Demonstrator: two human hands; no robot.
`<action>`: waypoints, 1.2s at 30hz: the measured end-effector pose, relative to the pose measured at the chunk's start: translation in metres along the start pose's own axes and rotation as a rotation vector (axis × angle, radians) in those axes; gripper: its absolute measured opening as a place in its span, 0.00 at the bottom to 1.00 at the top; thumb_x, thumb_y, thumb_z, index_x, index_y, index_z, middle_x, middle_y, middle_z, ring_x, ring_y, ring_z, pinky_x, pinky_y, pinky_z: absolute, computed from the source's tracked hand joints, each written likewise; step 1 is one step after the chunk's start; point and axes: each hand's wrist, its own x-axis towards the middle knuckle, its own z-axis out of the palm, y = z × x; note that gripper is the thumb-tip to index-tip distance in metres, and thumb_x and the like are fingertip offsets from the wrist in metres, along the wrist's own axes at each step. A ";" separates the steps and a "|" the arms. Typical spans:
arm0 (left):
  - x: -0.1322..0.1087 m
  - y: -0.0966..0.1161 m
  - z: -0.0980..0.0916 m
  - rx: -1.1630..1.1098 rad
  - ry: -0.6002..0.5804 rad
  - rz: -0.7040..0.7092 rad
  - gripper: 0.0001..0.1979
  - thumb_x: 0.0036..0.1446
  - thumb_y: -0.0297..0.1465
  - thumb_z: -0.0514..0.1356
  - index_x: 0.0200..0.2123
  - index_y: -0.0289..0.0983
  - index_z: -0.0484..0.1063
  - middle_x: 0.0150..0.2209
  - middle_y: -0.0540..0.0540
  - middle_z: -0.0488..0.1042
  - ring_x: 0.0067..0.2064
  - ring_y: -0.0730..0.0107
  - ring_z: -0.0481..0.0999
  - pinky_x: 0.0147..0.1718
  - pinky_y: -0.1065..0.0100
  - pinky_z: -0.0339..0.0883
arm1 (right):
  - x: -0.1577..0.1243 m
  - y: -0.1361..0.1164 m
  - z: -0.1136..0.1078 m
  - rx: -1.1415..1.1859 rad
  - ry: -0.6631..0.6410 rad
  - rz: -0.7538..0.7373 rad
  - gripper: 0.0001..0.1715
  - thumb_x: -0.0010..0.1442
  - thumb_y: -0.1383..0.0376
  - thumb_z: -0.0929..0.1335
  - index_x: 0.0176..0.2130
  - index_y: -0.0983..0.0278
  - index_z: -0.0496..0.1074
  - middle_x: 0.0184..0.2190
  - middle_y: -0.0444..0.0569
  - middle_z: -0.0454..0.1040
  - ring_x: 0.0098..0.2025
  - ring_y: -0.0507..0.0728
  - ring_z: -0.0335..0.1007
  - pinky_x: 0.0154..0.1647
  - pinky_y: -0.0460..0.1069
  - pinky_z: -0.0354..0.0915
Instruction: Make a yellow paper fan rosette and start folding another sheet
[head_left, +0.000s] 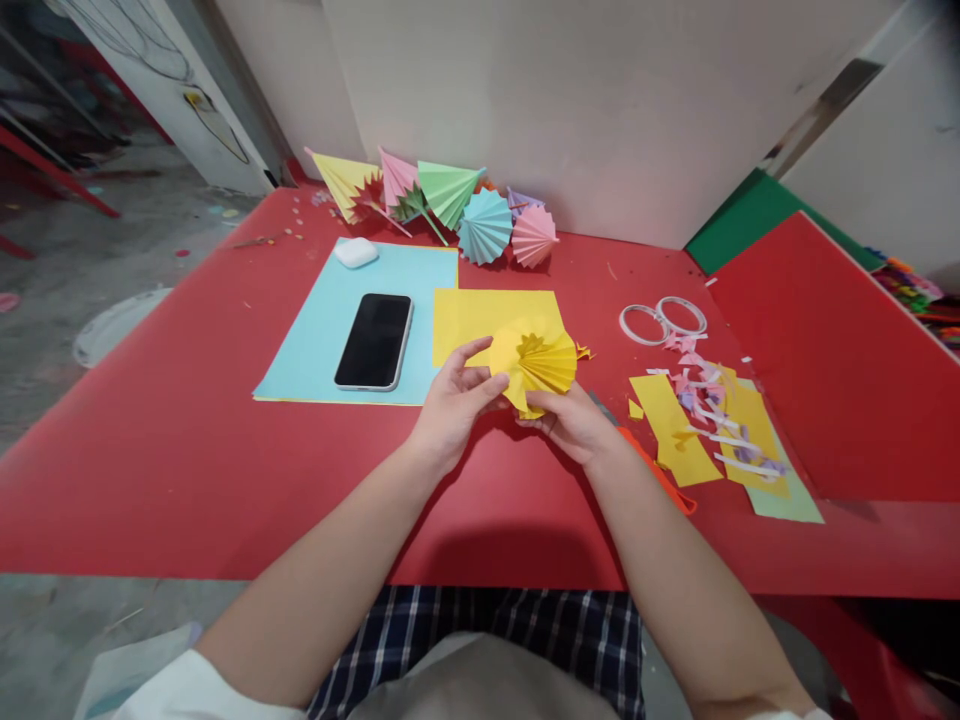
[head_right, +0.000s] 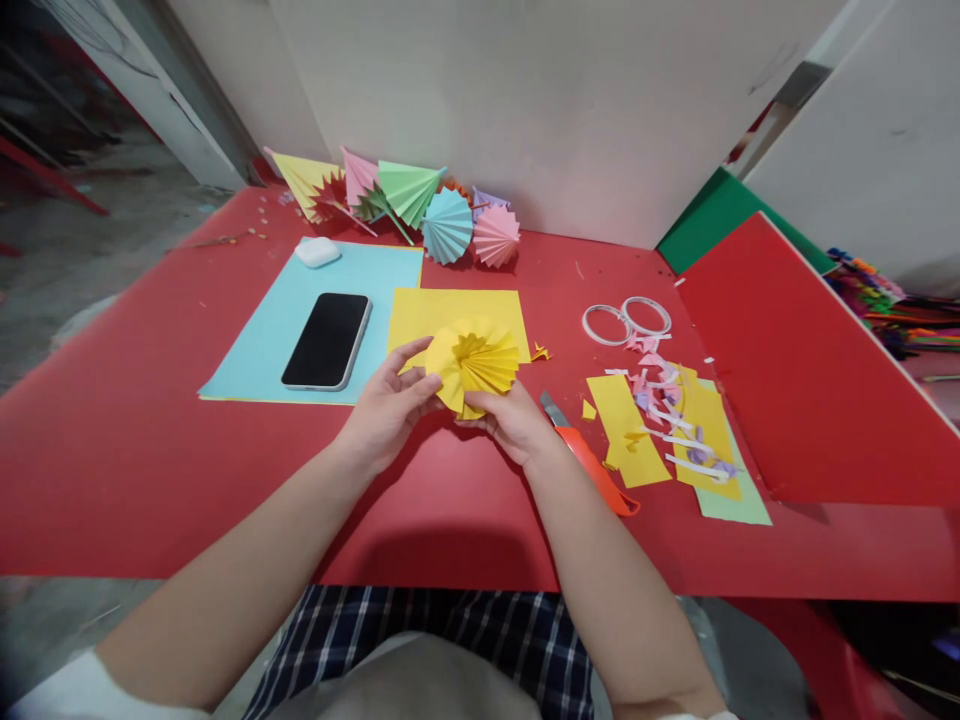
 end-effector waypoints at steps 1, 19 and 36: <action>0.000 0.000 0.000 0.016 -0.007 0.002 0.28 0.46 0.31 0.65 0.51 0.41 0.62 0.27 0.52 0.70 0.31 0.74 0.72 0.35 0.69 0.67 | 0.000 0.000 0.000 -0.006 0.008 -0.003 0.24 0.44 0.68 0.71 0.43 0.56 0.70 0.39 0.45 0.74 0.33 0.52 0.69 0.28 0.47 0.68; 0.002 0.001 -0.004 -0.137 -0.018 -0.011 0.25 0.46 0.26 0.64 0.49 0.43 0.65 0.28 0.53 0.69 0.33 0.77 0.71 0.37 0.73 0.65 | -0.004 -0.003 0.002 -0.038 -0.034 0.001 0.24 0.47 0.61 0.72 0.46 0.56 0.68 0.44 0.47 0.72 0.38 0.55 0.70 0.33 0.51 0.71; -0.001 0.005 0.000 0.233 0.026 0.044 0.27 0.46 0.32 0.63 0.52 0.41 0.62 0.29 0.51 0.68 0.34 0.73 0.71 0.36 0.69 0.65 | 0.004 -0.011 -0.012 -0.190 0.250 -0.305 0.29 0.44 0.62 0.73 0.47 0.54 0.66 0.47 0.45 0.70 0.48 0.57 0.66 0.50 0.55 0.62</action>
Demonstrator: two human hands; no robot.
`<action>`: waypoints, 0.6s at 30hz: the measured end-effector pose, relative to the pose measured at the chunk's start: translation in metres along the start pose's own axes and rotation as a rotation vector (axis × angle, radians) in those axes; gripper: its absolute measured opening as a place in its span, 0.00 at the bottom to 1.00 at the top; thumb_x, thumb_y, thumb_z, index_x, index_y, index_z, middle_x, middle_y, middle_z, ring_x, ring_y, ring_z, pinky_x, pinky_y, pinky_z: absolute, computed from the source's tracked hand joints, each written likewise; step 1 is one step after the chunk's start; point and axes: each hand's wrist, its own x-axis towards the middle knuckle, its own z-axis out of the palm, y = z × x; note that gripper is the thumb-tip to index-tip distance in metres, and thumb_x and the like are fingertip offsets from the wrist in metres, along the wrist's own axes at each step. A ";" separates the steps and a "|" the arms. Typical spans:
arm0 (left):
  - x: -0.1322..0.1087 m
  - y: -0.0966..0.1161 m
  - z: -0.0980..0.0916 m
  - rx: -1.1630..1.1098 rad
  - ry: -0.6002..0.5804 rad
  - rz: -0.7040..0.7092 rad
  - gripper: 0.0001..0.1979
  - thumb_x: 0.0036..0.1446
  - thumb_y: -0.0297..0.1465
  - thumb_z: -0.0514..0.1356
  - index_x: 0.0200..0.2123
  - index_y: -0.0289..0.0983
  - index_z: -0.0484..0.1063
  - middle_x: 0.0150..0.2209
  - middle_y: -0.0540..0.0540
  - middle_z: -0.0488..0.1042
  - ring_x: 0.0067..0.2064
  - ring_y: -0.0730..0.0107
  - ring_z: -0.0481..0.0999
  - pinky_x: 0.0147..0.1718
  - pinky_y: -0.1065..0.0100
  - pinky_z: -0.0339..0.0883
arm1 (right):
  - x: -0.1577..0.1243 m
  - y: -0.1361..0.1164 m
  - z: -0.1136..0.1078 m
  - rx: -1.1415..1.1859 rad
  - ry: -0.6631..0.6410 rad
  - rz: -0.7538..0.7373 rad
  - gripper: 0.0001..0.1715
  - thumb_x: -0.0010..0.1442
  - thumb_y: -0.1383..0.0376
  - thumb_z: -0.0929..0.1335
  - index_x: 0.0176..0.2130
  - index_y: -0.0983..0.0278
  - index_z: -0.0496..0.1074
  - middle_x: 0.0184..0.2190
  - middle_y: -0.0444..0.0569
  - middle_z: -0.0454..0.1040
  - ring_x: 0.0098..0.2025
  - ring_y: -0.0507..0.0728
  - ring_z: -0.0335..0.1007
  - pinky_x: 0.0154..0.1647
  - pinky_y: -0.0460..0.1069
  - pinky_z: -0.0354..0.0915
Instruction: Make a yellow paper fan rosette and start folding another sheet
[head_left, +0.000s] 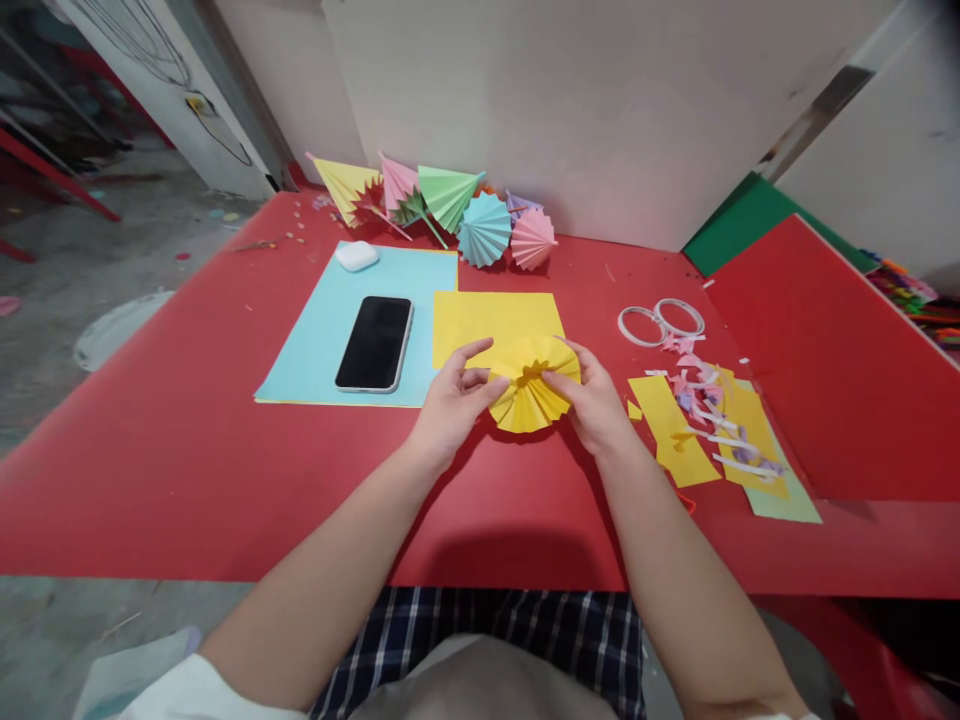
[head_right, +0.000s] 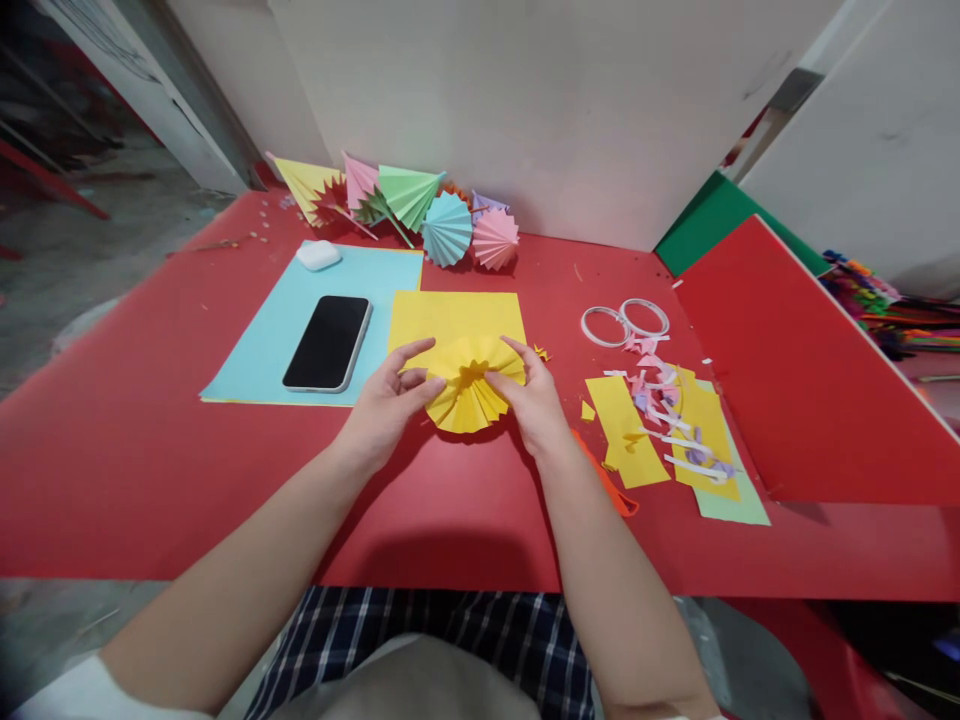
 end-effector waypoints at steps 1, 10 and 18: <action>0.000 0.000 0.001 -0.001 -0.023 -0.011 0.28 0.46 0.32 0.63 0.52 0.41 0.61 0.30 0.51 0.69 0.34 0.72 0.71 0.37 0.69 0.65 | 0.001 0.001 0.000 -0.004 0.011 -0.009 0.28 0.44 0.63 0.72 0.46 0.55 0.67 0.47 0.46 0.70 0.48 0.57 0.67 0.50 0.55 0.62; 0.000 0.001 -0.002 -0.031 -0.038 -0.027 0.25 0.47 0.32 0.64 0.50 0.41 0.64 0.29 0.52 0.69 0.35 0.73 0.72 0.40 0.67 0.64 | 0.000 -0.001 -0.004 0.008 -0.074 0.041 0.22 0.46 0.62 0.72 0.43 0.58 0.69 0.43 0.46 0.73 0.44 0.57 0.69 0.49 0.56 0.63; 0.003 0.003 -0.009 -0.291 -0.045 -0.135 0.23 0.48 0.31 0.63 0.49 0.39 0.64 0.34 0.47 0.73 0.38 0.68 0.74 0.40 0.66 0.67 | 0.000 0.001 -0.007 0.019 -0.076 0.135 0.17 0.49 0.52 0.69 0.35 0.60 0.73 0.36 0.48 0.75 0.43 0.57 0.69 0.47 0.54 0.62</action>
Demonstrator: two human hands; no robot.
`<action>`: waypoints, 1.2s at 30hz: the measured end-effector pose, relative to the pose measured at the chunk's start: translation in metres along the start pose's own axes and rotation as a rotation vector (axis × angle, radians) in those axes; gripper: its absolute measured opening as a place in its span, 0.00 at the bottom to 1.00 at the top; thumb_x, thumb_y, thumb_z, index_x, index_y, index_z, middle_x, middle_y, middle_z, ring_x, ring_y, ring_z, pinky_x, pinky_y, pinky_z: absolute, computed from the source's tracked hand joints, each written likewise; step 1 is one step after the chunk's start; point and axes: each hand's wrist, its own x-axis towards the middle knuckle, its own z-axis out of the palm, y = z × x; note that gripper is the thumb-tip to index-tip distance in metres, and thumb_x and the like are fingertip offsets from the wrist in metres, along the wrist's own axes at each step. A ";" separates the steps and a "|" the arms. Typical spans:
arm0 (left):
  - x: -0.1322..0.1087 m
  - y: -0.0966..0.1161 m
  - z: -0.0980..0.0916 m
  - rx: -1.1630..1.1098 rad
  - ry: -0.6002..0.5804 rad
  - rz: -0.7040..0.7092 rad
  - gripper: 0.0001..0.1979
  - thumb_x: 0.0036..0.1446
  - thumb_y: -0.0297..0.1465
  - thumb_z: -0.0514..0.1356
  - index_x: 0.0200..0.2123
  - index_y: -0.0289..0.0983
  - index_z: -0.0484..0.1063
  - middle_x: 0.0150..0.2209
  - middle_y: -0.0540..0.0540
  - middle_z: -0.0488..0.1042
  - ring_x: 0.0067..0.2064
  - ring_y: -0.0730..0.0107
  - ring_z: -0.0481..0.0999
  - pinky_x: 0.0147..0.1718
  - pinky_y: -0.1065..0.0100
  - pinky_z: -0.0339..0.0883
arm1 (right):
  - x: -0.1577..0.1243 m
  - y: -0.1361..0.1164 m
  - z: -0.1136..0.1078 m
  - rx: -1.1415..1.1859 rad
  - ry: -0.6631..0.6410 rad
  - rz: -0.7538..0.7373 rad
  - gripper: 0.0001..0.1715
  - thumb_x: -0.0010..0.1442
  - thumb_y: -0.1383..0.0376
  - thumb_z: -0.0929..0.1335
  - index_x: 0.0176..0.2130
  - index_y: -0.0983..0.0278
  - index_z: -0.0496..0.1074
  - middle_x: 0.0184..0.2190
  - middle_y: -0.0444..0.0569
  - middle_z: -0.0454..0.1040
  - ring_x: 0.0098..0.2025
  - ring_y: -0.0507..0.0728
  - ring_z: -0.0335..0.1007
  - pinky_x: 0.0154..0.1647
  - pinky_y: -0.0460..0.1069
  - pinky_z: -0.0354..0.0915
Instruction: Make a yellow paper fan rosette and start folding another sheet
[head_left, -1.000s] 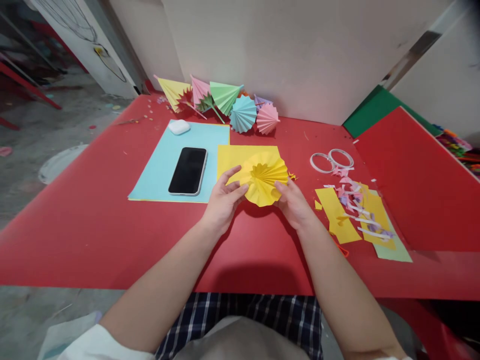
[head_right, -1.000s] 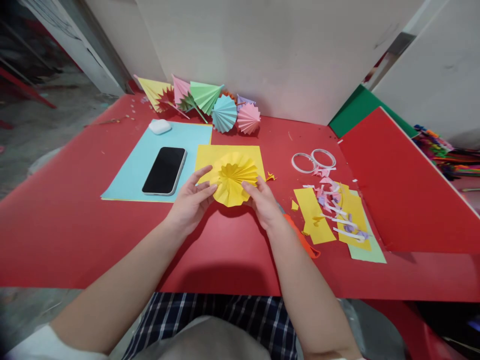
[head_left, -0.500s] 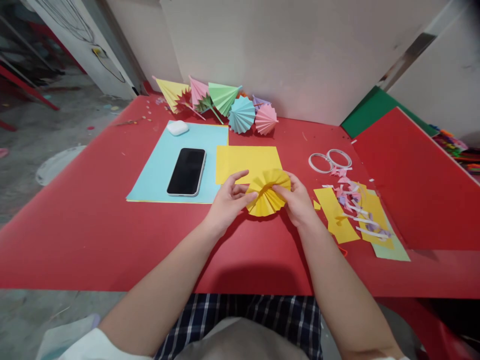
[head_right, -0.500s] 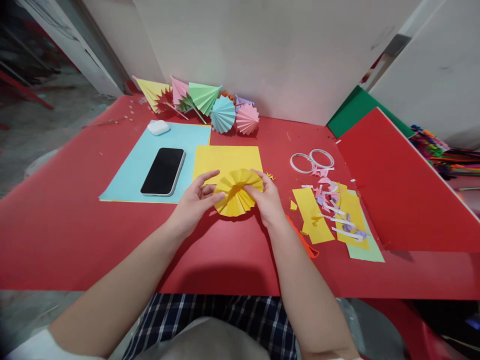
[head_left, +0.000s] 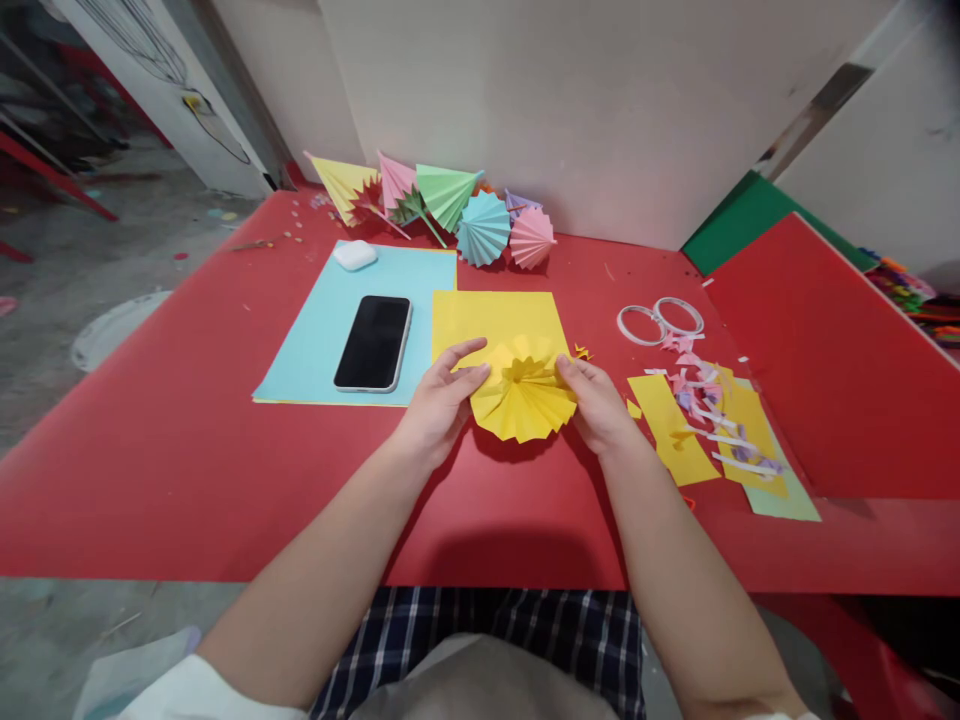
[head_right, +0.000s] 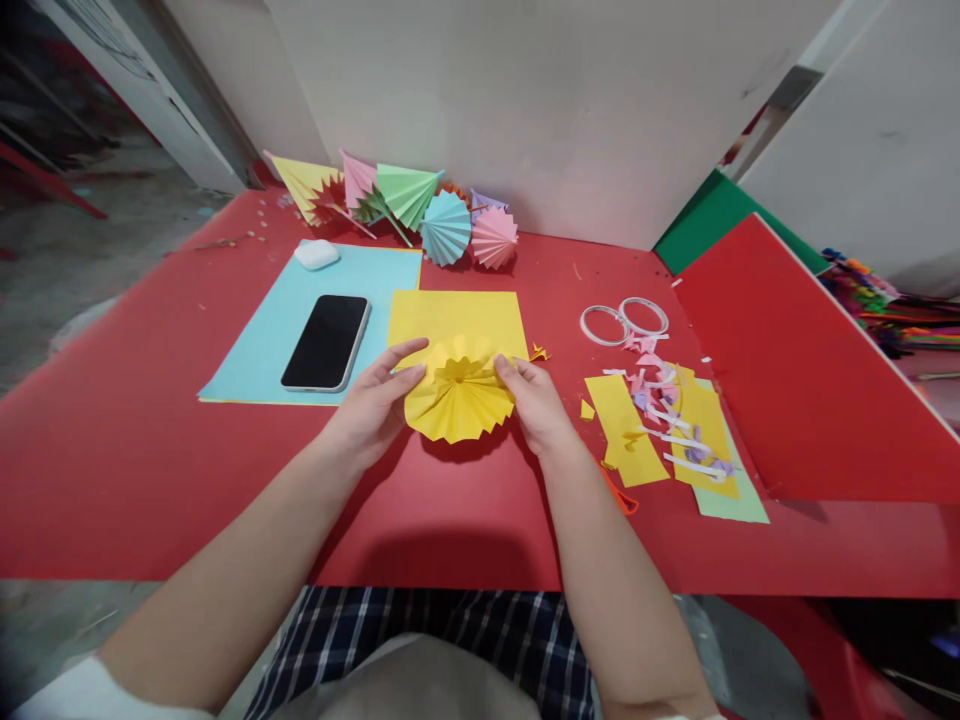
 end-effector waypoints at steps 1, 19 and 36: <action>0.000 0.000 0.000 -0.017 -0.003 -0.010 0.22 0.48 0.30 0.63 0.48 0.39 0.64 0.34 0.47 0.73 0.38 0.68 0.74 0.40 0.67 0.67 | 0.001 0.001 0.000 0.015 0.007 0.003 0.17 0.49 0.51 0.69 0.34 0.61 0.73 0.36 0.48 0.75 0.43 0.57 0.70 0.47 0.54 0.62; 0.000 -0.009 0.005 0.158 -0.004 0.089 0.19 0.50 0.35 0.62 0.45 0.39 0.65 0.37 0.46 0.73 0.39 0.69 0.73 0.40 0.67 0.65 | 0.001 0.004 0.010 0.219 -0.009 0.072 0.19 0.49 0.52 0.70 0.37 0.61 0.70 0.39 0.48 0.74 0.42 0.56 0.70 0.47 0.53 0.63; -0.003 -0.004 0.006 0.302 -0.099 0.036 0.31 0.45 0.29 0.64 0.54 0.41 0.59 0.31 0.49 0.73 0.37 0.67 0.74 0.40 0.63 0.66 | 0.005 0.004 0.002 0.265 0.076 0.052 0.17 0.47 0.54 0.71 0.35 0.60 0.71 0.38 0.45 0.74 0.39 0.55 0.70 0.44 0.52 0.65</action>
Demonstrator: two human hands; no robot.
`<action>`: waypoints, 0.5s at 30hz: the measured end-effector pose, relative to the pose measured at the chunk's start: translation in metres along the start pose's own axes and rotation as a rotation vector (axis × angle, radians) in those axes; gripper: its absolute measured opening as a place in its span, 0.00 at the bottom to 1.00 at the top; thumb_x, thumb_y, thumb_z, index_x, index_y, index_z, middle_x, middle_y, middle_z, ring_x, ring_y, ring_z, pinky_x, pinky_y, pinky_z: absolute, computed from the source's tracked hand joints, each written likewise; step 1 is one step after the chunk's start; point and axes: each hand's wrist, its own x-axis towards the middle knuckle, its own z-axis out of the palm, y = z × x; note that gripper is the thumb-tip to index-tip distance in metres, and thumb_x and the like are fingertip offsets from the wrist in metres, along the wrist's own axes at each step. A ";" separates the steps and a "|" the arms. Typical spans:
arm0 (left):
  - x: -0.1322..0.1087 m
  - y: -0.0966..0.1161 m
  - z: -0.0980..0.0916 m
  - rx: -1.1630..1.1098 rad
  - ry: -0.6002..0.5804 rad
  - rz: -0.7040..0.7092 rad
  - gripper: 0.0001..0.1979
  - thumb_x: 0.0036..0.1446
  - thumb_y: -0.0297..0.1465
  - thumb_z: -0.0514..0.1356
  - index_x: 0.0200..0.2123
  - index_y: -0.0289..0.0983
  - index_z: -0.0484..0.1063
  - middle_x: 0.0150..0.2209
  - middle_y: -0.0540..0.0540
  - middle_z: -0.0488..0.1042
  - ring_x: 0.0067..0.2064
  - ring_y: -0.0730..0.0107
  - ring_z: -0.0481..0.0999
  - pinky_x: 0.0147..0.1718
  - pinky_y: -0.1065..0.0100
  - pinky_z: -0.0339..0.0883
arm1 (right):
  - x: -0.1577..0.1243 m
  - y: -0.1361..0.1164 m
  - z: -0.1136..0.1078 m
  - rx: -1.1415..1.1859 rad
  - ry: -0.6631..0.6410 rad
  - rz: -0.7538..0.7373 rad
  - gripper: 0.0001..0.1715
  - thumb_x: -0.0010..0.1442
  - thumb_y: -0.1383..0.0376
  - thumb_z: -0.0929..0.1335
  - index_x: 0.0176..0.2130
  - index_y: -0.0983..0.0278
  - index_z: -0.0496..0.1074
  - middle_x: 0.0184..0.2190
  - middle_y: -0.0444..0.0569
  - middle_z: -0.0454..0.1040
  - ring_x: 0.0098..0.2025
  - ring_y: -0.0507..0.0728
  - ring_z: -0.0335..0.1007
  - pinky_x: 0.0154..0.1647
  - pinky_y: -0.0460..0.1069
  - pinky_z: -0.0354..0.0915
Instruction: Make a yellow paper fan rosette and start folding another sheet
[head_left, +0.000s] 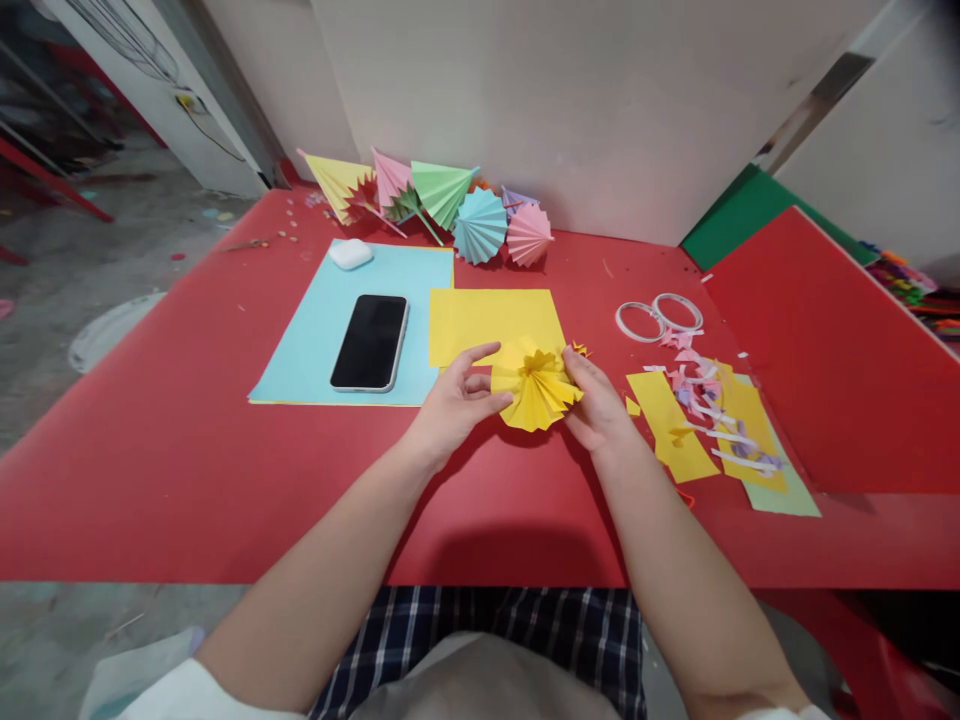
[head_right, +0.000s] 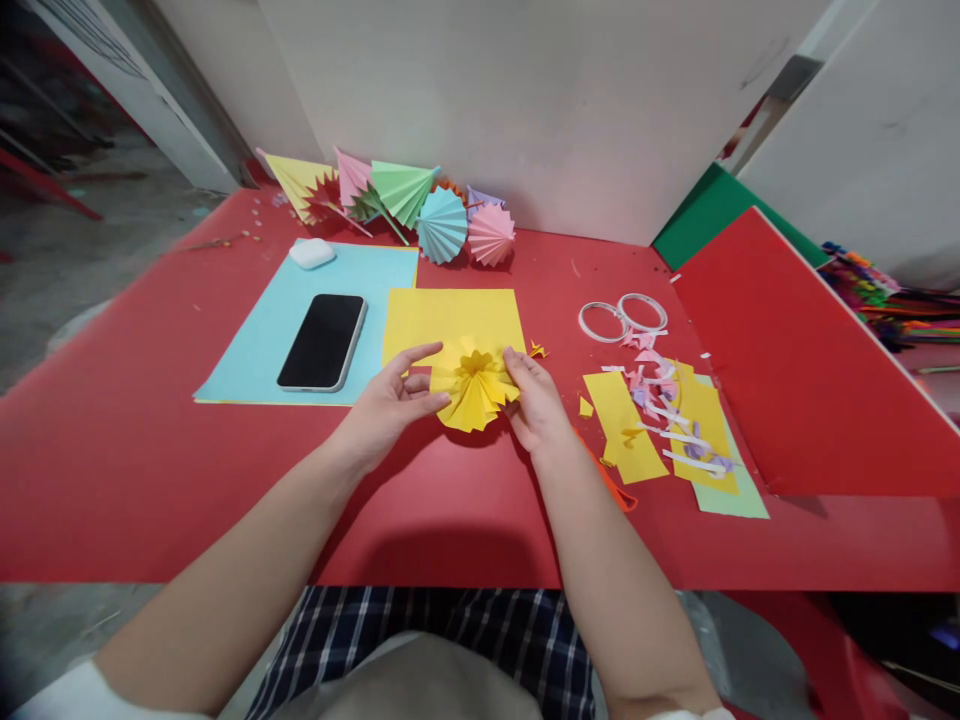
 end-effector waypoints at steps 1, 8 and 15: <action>0.000 0.001 0.000 0.007 -0.003 -0.011 0.31 0.45 0.29 0.64 0.54 0.41 0.59 0.31 0.49 0.73 0.36 0.67 0.74 0.40 0.63 0.66 | 0.000 0.000 0.000 0.007 0.001 0.002 0.17 0.47 0.54 0.71 0.35 0.60 0.71 0.37 0.45 0.74 0.39 0.55 0.70 0.44 0.52 0.65; 0.000 -0.001 0.001 -0.007 -0.019 0.001 0.31 0.47 0.30 0.64 0.54 0.40 0.58 0.35 0.45 0.75 0.39 0.64 0.75 0.41 0.62 0.66 | 0.000 0.000 -0.001 0.045 -0.009 0.003 0.16 0.48 0.56 0.71 0.35 0.61 0.71 0.36 0.45 0.74 0.38 0.55 0.70 0.44 0.52 0.65; 0.000 0.000 0.000 -0.023 -0.019 0.055 0.30 0.46 0.31 0.64 0.53 0.41 0.60 0.34 0.47 0.74 0.38 0.68 0.74 0.40 0.64 0.66 | 0.002 0.000 -0.003 0.013 -0.035 0.023 0.19 0.48 0.54 0.70 0.38 0.61 0.71 0.39 0.47 0.74 0.42 0.56 0.70 0.46 0.52 0.65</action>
